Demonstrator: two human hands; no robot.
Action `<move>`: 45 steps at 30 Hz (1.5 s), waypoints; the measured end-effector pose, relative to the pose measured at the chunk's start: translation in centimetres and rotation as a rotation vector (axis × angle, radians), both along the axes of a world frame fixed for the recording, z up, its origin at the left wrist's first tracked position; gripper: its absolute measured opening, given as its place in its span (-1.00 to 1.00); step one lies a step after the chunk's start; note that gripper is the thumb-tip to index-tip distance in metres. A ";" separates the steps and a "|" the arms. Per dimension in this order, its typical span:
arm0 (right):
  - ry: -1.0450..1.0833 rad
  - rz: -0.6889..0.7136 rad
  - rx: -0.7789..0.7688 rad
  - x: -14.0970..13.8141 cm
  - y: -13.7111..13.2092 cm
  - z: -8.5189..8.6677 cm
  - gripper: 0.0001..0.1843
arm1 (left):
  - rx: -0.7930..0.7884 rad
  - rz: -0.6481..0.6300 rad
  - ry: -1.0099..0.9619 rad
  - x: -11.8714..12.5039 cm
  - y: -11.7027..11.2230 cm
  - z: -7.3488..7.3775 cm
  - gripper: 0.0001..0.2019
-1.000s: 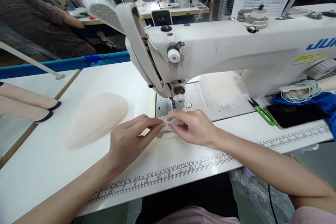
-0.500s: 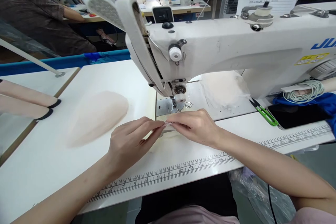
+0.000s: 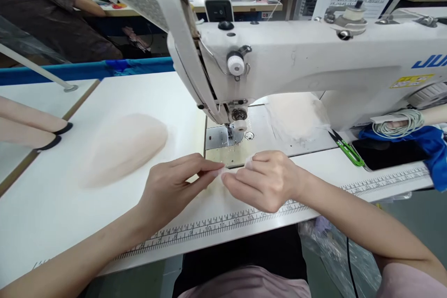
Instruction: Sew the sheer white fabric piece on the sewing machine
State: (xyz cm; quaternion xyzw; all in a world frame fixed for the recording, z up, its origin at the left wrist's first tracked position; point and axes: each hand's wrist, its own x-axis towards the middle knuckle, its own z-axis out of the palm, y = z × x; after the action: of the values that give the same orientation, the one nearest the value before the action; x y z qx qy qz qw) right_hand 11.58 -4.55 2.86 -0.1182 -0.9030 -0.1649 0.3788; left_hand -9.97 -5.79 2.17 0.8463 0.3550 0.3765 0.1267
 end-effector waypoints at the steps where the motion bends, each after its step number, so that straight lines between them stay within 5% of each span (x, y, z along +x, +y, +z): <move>1: 0.011 -0.007 -0.151 0.1 -0.4 0.5 -0.82 | -0.152 -0.041 -0.029 0.0 -0.1 0.6 -0.92; 5: 0.007 -0.082 -0.968 0.1 -1.1 2.6 -0.88 | -0.626 -0.184 -0.056 0.1 -0.2 1.8 -0.87; 8: -0.040 -0.212 -1.235 -0.6 0.2 2.1 -0.85 | -0.483 -0.022 0.070 0.1 0.4 0.3 -0.84; 12: -0.043 -0.386 -1.115 -1.9 2.8 -1.3 -0.86 | -0.058 0.206 0.307 0.2 1.5 -2.7 -0.92; 15: -0.031 -0.475 -1.034 -2.3 3.7 -3.0 -0.86 | 0.189 0.205 0.388 0.0 2.0 -3.6 -0.87; 20: -0.056 -0.524 -0.974 -2.3 3.7 -3.3 -0.87 | 0.487 0.123 0.454 -0.1 1.4 -3.5 -0.88; 27: -0.271 -0.696 -0.505 -1.4 2.5 -3.7 -0.68 | 0.411 0.085 0.511 0.3 0.3 -3.4 -0.79; 37: -0.320 -0.644 -0.459 -1.2 2.3 -3.8 -0.61 | 0.430 0.113 0.557 0.3 0.4 -3.6 -0.80; 45: -0.381 -0.859 -0.350 -0.7 3.8 -3.6 -0.56 | 0.363 0.112 0.511 0.4 0.6 -3.5 -0.79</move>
State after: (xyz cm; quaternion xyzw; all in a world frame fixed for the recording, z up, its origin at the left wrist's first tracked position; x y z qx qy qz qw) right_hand 10.84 -0.76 -0.72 -0.5087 -0.8401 -0.1708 0.0796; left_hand -9.56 -5.20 -1.30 0.9013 0.3486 0.2153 -0.1405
